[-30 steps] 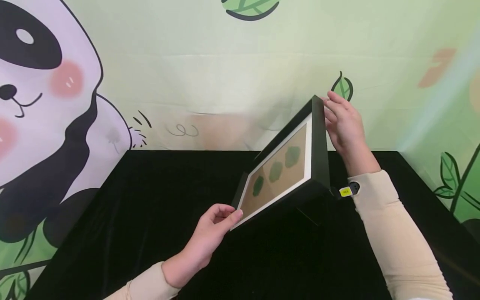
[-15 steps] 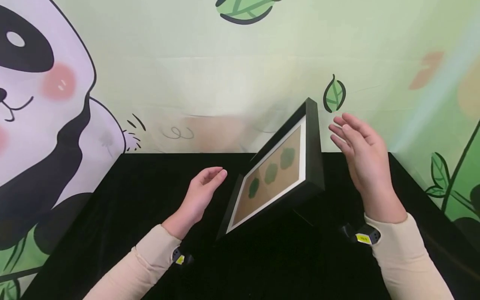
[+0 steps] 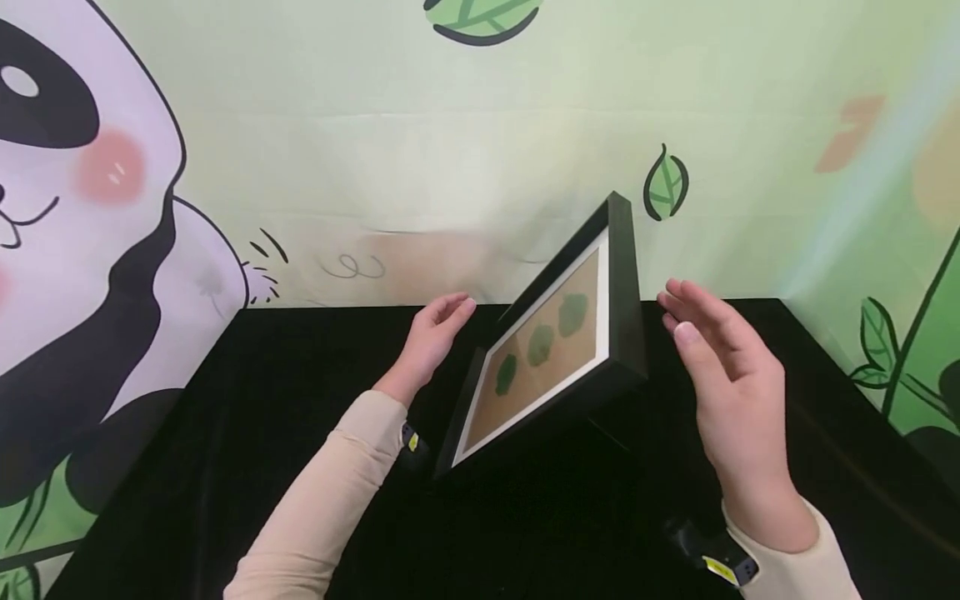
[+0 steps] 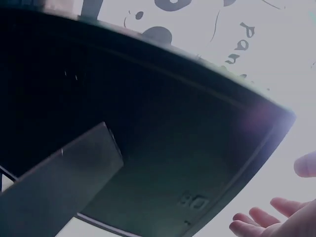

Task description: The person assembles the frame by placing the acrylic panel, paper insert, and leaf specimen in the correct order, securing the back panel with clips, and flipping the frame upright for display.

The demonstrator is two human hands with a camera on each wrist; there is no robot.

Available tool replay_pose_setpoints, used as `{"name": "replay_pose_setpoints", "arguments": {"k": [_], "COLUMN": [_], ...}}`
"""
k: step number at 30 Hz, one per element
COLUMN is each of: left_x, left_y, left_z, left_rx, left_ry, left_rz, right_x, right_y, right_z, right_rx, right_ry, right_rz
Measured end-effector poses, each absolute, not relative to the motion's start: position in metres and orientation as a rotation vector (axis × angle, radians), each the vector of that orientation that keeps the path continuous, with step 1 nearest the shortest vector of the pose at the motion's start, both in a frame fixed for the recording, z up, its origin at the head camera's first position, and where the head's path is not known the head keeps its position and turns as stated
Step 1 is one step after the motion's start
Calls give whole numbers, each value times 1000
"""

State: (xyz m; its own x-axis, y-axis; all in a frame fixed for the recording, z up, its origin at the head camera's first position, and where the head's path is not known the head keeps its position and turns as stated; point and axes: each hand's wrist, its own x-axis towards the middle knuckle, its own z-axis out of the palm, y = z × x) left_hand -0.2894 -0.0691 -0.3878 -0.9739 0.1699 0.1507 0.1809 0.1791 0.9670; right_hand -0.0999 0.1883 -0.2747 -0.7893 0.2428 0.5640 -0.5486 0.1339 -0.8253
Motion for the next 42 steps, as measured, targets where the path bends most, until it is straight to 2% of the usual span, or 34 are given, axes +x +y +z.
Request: {"name": "replay_pose_setpoints", "arguments": {"k": [10, 15, 26, 42], "left_x": [-321, -328, -334, -338], "left_y": [-54, -51, -38, -33], "left_z": [-405, -407, -412, -414], "left_rx": [-496, -563, -618, -493], "left_ry": [-2683, -2776, -2821, -2863], "left_rz": [-1857, -1804, -1805, -1802], "right_x": [-90, -87, -83, -86], "right_y": [175, 172, 167, 162], "right_z": [-293, -296, -298, -290], "right_rx": [597, 649, 645, 456], "right_ry": [-1707, -1680, -1731, -1840], "right_rz": [1657, 1634, 1543, 1364]}}
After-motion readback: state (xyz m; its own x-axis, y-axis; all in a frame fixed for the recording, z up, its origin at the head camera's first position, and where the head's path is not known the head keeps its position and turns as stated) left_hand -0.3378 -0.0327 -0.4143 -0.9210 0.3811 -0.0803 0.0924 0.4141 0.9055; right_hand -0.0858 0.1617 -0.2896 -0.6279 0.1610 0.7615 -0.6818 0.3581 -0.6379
